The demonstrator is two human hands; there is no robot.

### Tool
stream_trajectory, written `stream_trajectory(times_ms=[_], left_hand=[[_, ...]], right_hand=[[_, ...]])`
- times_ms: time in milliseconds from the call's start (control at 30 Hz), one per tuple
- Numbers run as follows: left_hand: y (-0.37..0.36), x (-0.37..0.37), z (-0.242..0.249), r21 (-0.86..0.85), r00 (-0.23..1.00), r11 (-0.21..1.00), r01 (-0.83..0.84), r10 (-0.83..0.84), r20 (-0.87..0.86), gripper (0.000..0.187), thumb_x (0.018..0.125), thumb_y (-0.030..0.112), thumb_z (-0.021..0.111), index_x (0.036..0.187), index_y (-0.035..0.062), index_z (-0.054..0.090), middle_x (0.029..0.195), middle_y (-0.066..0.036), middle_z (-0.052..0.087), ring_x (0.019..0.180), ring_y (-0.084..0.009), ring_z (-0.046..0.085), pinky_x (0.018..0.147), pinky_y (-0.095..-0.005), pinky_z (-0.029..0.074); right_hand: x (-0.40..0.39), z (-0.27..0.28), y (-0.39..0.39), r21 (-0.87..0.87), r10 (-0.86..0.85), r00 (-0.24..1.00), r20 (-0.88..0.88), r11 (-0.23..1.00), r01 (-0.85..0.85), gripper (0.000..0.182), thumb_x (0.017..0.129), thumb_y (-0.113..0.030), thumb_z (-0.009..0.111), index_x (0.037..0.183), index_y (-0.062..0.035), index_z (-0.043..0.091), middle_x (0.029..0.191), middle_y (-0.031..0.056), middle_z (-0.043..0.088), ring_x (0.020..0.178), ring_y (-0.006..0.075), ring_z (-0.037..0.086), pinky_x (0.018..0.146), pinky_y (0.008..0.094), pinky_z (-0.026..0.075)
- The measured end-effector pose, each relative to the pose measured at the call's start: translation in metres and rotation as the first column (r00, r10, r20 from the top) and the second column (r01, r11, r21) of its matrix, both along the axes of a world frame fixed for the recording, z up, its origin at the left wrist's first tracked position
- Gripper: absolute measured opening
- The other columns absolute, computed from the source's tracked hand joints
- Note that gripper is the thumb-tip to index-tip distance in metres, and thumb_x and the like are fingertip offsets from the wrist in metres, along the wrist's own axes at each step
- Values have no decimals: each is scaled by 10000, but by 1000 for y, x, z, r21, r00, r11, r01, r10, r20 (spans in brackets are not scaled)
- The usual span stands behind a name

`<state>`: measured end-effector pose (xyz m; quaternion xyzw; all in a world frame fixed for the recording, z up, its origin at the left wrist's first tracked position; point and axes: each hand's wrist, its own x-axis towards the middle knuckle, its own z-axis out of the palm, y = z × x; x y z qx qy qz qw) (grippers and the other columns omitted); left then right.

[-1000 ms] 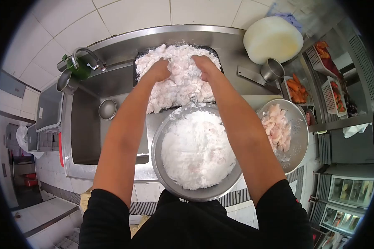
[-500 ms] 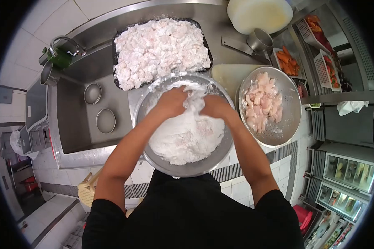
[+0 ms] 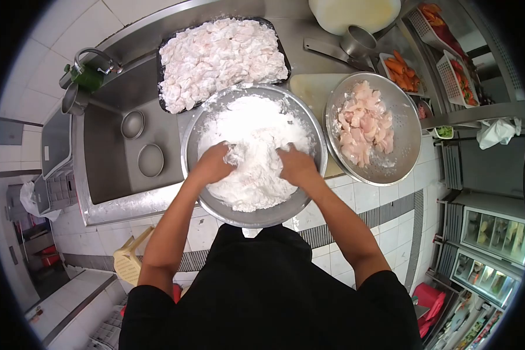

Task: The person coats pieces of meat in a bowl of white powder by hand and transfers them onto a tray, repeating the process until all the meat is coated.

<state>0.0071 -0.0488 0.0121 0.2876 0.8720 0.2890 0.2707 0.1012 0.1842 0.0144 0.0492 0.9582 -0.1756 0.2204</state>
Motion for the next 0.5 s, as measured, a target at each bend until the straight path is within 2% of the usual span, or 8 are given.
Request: stream_trajectory(times_ms=[67,100,167,200,300,333,400,500], left_hand=[[-1,19,-22,58,993,998,-8,15,-116,495,699,238,701,1131,29,575,1191,-199,518,1067,-353,528,902,-399,445],[13,35,1,7,998,999,-49,50,-43,541,684,256,718,1158,46,563,1220,-194,491,1069,-347,526,903,-395,450],[31,58,4,-247,971,968,48,-104,-218,540,676,252,720,1150,45,566,1235,-192,469,1064,-344,528,906,-395,449],[29,59,-1,-250,971,967,40,-97,-217,540,676,252,720,1150,45,566,1235,-192,469,1064,-344,528,906,-395,449],[29,52,-27,-173,980,985,26,-59,-191,526,670,234,714,1134,32,569,1204,-203,499,1064,-351,525,897,-396,452],[23,46,-31,-81,989,995,-59,47,-139,512,668,223,708,1117,18,572,1168,-208,527,1056,-354,529,891,-394,452],[14,35,-29,73,979,977,-202,201,19,474,669,195,691,1081,-11,583,1047,-223,602,1010,-368,554,868,-392,454],[8,32,-8,70,950,949,-308,303,79,464,673,184,684,1079,-20,588,1024,-226,617,985,-371,574,864,-390,457]], right_hand=[[-1,-9,-3,-21,-4,1000,-17,1000,3,528,678,-168,662,1186,-94,539,1263,264,445,1031,388,557,870,450,467],[-1,-10,-4,-42,-5,1000,-27,999,4,546,676,-171,665,1201,-93,537,1258,266,452,1049,385,549,885,446,461],[-10,-8,5,-96,-53,993,-106,995,42,575,673,-172,665,1225,-95,526,1273,266,445,1077,383,535,901,439,453],[-18,-6,11,-152,-114,977,-178,985,87,604,670,-173,665,1250,-97,515,1287,267,438,1104,381,520,917,432,446],[-47,7,14,-199,-147,962,-230,975,101,616,670,-165,652,1269,-118,514,1325,258,415,1132,371,509,928,426,443],[-54,4,10,-200,-148,961,-232,975,102,616,670,-165,652,1269,-118,514,1325,258,415,1132,371,509,928,426,443],[-65,-5,-3,-4,-16,983,-181,1000,15,571,685,-157,639,1247,-158,539,1315,244,426,1076,357,551,887,420,472],[-67,-13,-13,34,-8,986,-164,999,13,531,700,-147,621,1226,-188,558,1286,225,448,1002,340,594,832,411,500]])
